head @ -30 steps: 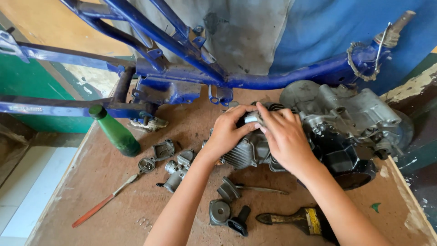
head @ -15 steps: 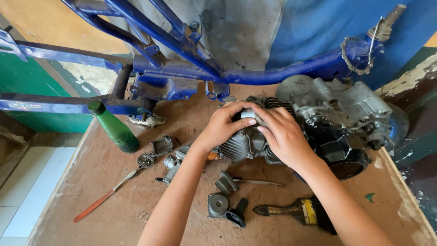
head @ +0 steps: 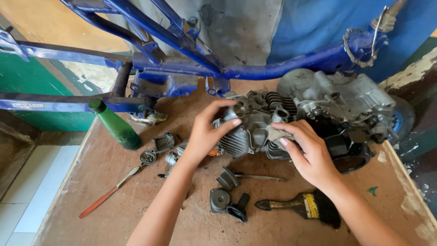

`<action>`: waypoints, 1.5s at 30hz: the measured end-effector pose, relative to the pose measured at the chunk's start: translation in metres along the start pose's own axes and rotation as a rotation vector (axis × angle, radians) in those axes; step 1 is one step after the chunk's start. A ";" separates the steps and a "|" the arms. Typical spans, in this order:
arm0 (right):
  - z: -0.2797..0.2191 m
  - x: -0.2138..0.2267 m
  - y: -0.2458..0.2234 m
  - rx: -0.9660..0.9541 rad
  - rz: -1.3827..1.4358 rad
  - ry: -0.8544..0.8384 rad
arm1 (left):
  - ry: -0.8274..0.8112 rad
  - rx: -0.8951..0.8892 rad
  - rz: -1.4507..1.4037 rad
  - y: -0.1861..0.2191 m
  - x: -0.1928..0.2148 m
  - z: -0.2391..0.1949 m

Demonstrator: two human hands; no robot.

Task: Disassembling and inspecting motorcycle engine components such as the carburetor and piston

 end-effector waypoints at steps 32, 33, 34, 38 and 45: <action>-0.078 -0.100 0.042 -0.177 0.007 -0.490 | -0.244 -0.046 1.093 -0.068 0.008 -0.153; -0.081 -0.101 0.043 -0.190 0.013 -0.502 | -0.244 -0.048 1.120 -0.068 0.006 -0.155; -0.081 -0.101 0.042 -0.192 0.015 -0.503 | -0.246 -0.045 1.119 -0.069 0.005 -0.156; -0.079 -0.097 0.043 -0.207 0.032 -0.490 | -0.279 -0.097 1.231 -0.069 0.001 -0.154; -0.078 -0.090 0.045 -0.242 0.023 -0.462 | -0.330 0.005 1.149 -0.067 0.006 -0.151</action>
Point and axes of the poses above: each hand's wrist, its own z-axis towards the middle knuckle, its own x-axis out of the back of the hand, y = z × x, the point moved 5 cm from there along z, towards the middle knuckle, and after that the axes turned 2 degrees about -x, right-handed, at the moved point
